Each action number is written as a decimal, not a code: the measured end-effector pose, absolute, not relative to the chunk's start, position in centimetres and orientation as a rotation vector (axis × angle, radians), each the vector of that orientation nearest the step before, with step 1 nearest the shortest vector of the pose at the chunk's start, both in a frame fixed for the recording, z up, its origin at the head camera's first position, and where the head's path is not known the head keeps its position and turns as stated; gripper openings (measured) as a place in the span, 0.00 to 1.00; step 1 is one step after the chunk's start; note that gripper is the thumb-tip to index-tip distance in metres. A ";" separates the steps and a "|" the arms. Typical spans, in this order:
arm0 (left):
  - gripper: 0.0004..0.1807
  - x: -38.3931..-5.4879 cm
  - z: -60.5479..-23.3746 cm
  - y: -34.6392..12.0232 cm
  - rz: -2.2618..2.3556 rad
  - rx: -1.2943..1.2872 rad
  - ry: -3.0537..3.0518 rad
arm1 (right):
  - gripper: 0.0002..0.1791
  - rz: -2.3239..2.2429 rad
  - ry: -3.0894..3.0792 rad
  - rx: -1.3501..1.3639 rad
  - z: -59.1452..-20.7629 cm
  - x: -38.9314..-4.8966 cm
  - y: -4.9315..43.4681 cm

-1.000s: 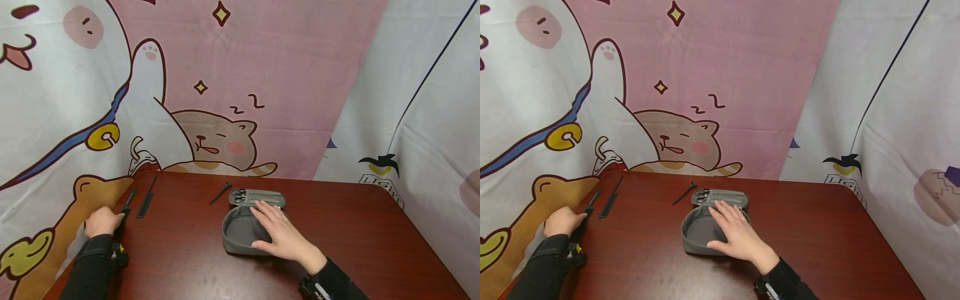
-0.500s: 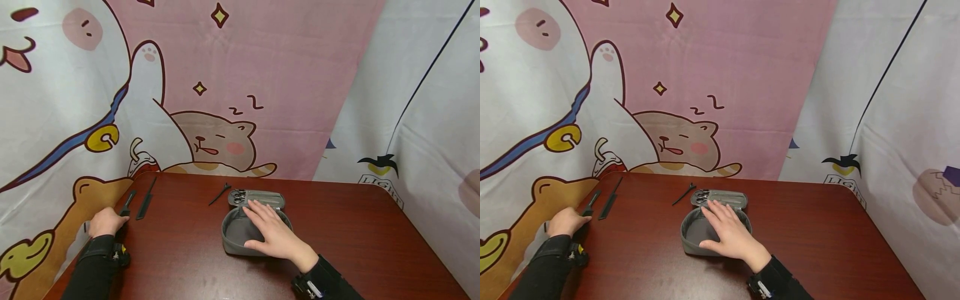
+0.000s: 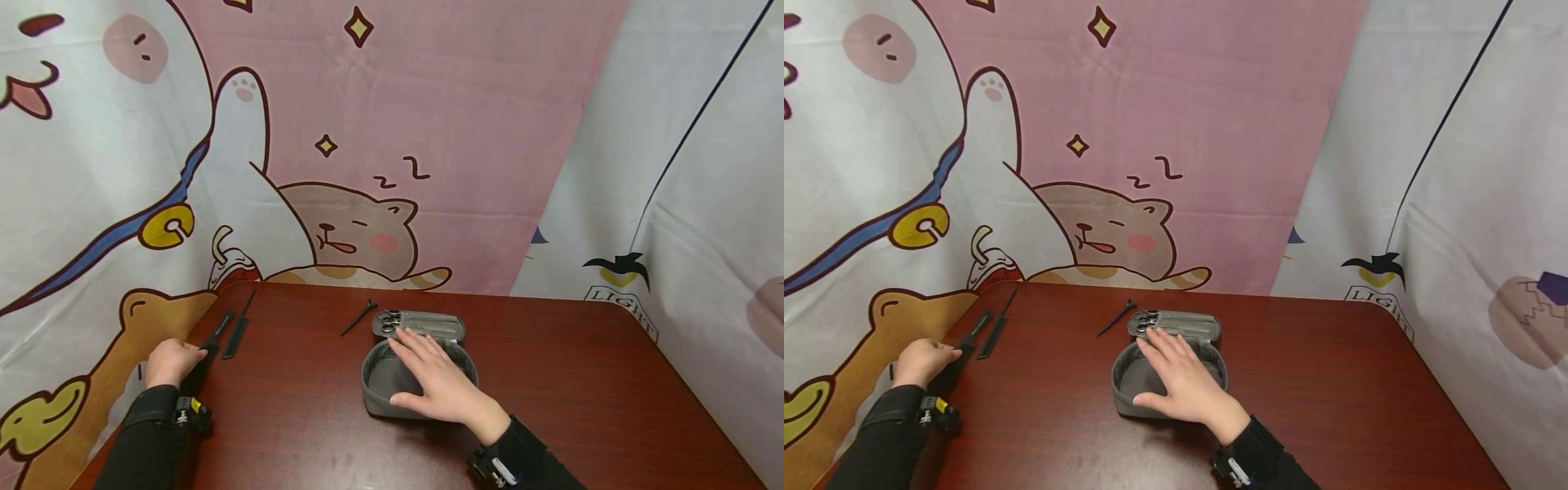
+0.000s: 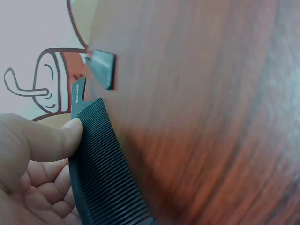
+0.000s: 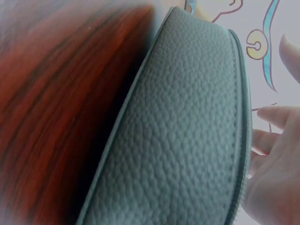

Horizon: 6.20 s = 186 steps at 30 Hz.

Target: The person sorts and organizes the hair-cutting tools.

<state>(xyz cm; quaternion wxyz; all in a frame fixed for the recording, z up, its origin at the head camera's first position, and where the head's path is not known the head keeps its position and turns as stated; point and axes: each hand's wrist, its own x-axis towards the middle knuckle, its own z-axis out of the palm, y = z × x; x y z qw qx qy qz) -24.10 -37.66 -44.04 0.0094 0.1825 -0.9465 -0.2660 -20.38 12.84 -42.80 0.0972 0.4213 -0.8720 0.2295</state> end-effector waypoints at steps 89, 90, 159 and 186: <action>0.04 -20.5 -41.3 -8.7 -2.161 -0.015 -1.769 | 0.03 1.757 -2.342 0.585 -43.9 -19.4 5.3; 0.03 -20.5 -41.4 -8.7 -2.162 -0.015 -1.769 | 0.02 1.745 -2.348 0.583 -43.9 -19.4 5.3; 0.19 -22.4 -36.6 -11.4 0.333 -1.137 -2.075 | 0.09 1.169 -2.628 0.781 -41.7 -19.5 13.8; 0.06 -21.9 -37.7 -11.3 0.194 -1.105 -2.087 | 0.12 1.371 -2.578 0.667 -40.3 -20.3 16.8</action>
